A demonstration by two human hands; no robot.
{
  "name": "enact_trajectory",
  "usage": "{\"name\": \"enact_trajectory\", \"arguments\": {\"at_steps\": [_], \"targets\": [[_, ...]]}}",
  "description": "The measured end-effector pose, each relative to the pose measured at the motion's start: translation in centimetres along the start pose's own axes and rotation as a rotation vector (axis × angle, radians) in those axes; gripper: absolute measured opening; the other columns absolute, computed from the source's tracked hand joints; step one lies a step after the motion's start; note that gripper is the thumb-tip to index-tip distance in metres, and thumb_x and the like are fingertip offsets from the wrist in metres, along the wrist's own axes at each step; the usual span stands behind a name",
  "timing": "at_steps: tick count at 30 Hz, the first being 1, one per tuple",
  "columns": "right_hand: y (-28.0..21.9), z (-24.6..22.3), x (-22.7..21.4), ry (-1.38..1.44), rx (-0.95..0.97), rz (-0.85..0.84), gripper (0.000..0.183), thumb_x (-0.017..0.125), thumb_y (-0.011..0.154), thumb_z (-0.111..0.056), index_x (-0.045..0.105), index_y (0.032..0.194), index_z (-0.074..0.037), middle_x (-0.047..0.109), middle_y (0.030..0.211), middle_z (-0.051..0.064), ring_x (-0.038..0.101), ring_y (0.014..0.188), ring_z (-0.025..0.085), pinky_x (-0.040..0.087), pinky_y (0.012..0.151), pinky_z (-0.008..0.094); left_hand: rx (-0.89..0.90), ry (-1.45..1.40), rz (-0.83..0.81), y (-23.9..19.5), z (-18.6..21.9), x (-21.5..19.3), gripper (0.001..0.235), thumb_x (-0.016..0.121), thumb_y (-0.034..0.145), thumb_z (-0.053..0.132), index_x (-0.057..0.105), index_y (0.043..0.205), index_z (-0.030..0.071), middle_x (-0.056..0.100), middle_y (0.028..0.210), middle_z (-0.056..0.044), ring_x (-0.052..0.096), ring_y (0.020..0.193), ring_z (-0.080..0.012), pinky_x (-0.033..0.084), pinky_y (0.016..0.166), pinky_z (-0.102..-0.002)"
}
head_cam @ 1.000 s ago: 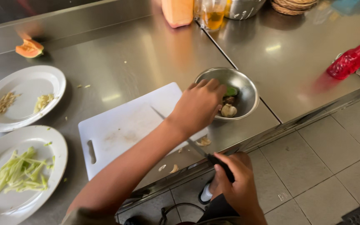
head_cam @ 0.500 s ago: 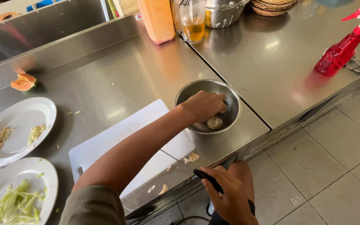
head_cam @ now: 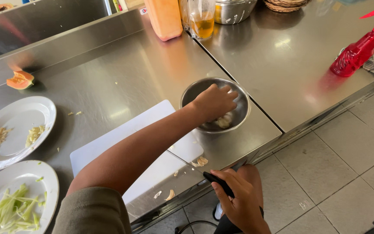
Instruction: The person chops garlic, transfers it to a plate, and then slices ginger and pieces of papaya on a cutting board using a knife.
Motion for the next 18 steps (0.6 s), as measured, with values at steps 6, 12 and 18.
{"name": "enact_trajectory", "arguments": {"at_steps": [6,12,18], "targets": [[0.5,-0.8,-0.4,-0.066,-0.026,0.037,0.023,0.071,0.090,-0.010,0.072,0.111,-0.001,0.076,0.095,0.010,0.074,0.084,0.019,0.056,0.072,0.028,-0.208,-0.495,-0.203,-2.4,-2.3,-5.1,0.057,0.086,0.072,0.024,0.062,0.121,0.010,0.072,0.097,-0.013,0.070,0.094,-0.0323,0.055,0.075,-0.045],[1.3,-1.3,-0.3,-0.107,-0.032,0.028,0.023,0.065,0.093,-0.011,0.072,0.111,0.001,0.076,0.092,0.010,0.070,0.083,0.020,0.052,0.075,0.031,-0.329,-0.721,0.293,-10.7,-3.7,-13.2,0.029,0.086,0.079,0.019,0.074,0.103,0.008,0.074,0.094,-0.011,0.071,0.086,-0.0330,0.054,0.075,-0.044],[1.7,1.2,2.1,0.437,0.359,-0.197,0.023,0.054,0.101,-0.007,0.063,0.119,0.004,0.066,0.082,0.008,0.058,0.068,0.010,0.049,0.057,0.026,-0.785,-0.946,0.463,-21.3,-2.6,-17.7,0.027,0.086,0.082,0.016,0.073,0.102,0.003,0.078,0.092,-0.008,0.071,0.074,-0.0177,0.057,0.068,-0.033]]}}
Point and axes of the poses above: each hand's wrist, its own y-axis towards the middle knuckle, its own x-axis out of the palm, z = x × y, the point moved 2 cm from there along y, towards the middle knuckle
